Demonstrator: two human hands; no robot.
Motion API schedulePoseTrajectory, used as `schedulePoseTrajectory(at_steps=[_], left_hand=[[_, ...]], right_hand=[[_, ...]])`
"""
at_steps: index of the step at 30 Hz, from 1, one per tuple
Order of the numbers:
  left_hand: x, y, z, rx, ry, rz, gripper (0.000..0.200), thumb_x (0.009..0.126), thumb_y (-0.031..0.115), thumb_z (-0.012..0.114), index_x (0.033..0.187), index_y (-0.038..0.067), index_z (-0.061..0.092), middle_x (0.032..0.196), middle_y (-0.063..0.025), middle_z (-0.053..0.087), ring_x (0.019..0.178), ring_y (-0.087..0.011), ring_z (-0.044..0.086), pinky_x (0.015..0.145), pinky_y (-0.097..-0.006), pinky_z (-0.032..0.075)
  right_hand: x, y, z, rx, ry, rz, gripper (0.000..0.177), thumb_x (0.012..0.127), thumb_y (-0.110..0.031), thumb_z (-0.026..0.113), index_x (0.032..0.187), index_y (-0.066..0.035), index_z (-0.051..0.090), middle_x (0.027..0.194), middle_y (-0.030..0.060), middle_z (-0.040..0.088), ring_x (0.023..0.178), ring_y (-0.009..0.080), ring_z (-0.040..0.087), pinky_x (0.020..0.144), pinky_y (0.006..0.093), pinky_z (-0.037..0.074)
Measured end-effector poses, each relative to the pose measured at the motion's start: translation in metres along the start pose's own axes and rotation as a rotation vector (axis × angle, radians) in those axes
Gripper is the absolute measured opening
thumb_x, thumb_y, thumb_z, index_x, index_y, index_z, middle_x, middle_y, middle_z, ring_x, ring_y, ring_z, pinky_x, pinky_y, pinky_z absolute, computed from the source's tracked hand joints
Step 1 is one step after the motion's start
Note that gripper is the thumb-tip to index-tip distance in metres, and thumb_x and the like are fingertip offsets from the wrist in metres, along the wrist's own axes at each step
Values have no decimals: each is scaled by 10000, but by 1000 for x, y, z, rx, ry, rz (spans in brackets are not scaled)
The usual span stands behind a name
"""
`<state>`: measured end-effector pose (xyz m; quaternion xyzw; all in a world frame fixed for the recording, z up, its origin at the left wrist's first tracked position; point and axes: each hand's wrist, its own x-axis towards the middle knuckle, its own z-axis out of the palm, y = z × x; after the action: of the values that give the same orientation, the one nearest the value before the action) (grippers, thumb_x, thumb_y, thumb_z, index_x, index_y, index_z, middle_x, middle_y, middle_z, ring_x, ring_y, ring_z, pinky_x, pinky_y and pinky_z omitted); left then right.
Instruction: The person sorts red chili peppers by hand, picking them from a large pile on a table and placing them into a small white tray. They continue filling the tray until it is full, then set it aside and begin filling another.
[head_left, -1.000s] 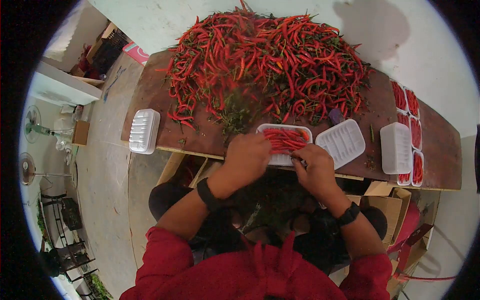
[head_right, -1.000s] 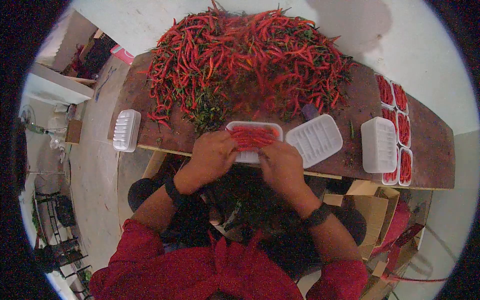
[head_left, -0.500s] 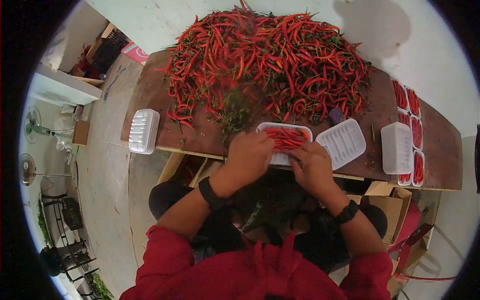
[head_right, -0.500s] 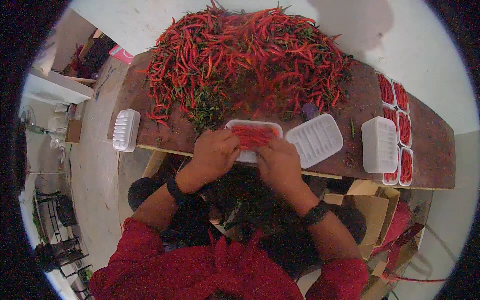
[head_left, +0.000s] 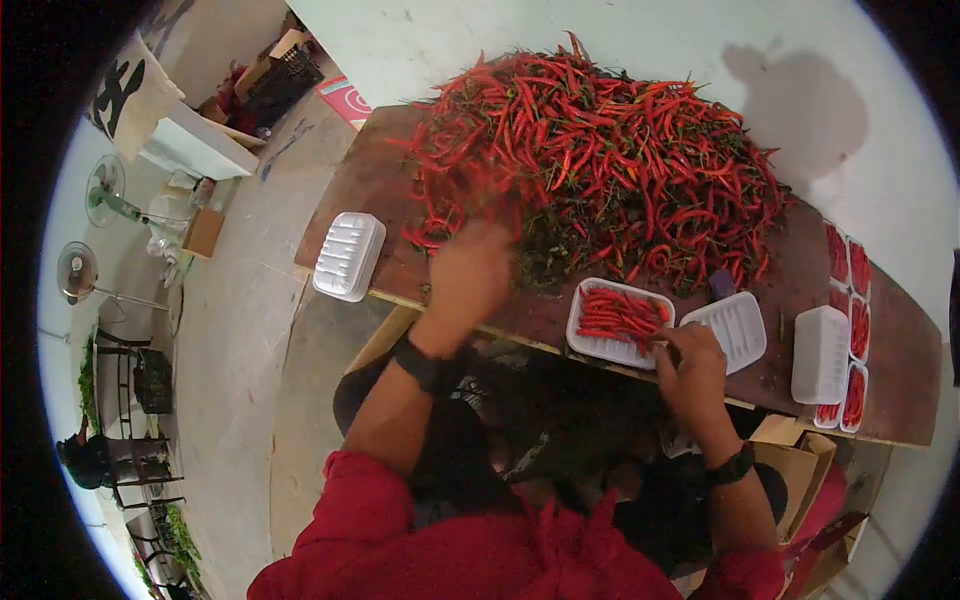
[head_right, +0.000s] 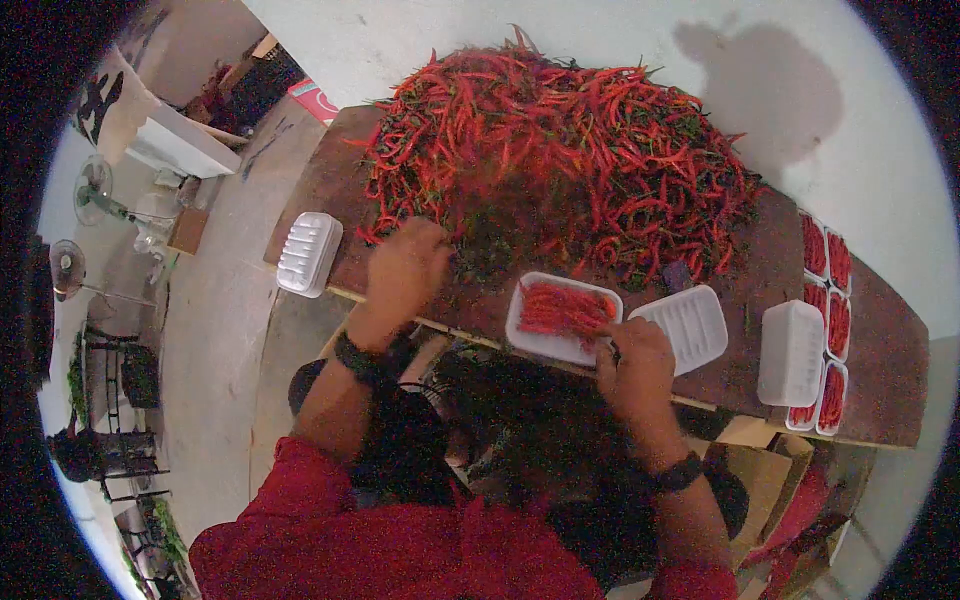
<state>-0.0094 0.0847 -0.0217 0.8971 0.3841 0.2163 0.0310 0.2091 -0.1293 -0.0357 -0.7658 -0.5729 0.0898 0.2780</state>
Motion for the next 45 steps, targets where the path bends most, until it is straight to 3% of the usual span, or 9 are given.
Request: schedulePoseTrajectory(at_steps=[3,10,19,22,24,27,37,43,45], left_hand=[[-1,-37,-1,92,178,51,133,752,108,564,878,89,600,879,-119,588,686,-307,605,567,-423,498],[-8,-67,14,271,-47,-164,180,739,93,565,916,81,591,909,-124,592,842,-353,597,677,-477,488],[-3,-28,-29,87,323,62,134,741,127,611,853,56,594,833,-113,590,740,-318,592,656,-413,480],[-8,-1,-48,-359,189,-141,120,780,138,633,856,52,596,792,-64,609,671,-232,584,632,-348,472],[-14,12,-51,-1138,-141,-459,124,833,162,622,875,48,594,783,-19,608,677,-128,569,638,-280,466],[-28,41,-45,-1338,-339,-431,121,875,153,598,916,41,574,777,12,578,683,-68,560,639,-229,462],[-54,91,-21,-1236,-661,-261,145,851,148,618,929,35,572,806,-19,605,716,-83,572,652,-242,470],[-60,94,-10,-1018,-595,-66,200,848,140,605,996,9,572,865,-43,612,734,-92,574,678,-252,477],[-63,93,-6,-977,-697,-132,232,842,125,601,1030,-6,566,881,-46,611,769,-107,577,706,-268,478]], right_hand=[[-1,5,-2,-31,36,15,201,730,-99,631,927,-64,647,820,140,576,827,339,544,735,438,433],[-1,21,-6,-55,33,31,184,758,-148,606,927,-89,649,805,144,559,809,340,539,719,440,425],[-2,31,-13,-230,155,49,190,743,-152,633,926,-103,644,814,121,567,826,321,548,726,445,429],[-3,14,-16,-66,184,37,184,745,-161,652,908,-77,638,787,119,573,778,309,568,695,419,450],[-8,-2,-17,189,65,80,178,777,-111,634,932,-26,652,799,126,616,729,235,597,684,335,467],[-16,-21,-9,526,-58,58,207,813,-131,623,966,6,643,865,107,651,755,147,603,688,288,469],[-30,-44,4,870,-470,179,246,862,-174,598,1029,4,627,886,3,634,786,53,553,704,227,448],[-26,-33,-23,758,-151,244,283,821,-208,618,962,37,636,866,101,660,796,147,601,733,303,479],[-30,-22,-34,801,-76,301,253,838,-203,613,967,14,627,849,48,646,766,96,566,690,255,452]])
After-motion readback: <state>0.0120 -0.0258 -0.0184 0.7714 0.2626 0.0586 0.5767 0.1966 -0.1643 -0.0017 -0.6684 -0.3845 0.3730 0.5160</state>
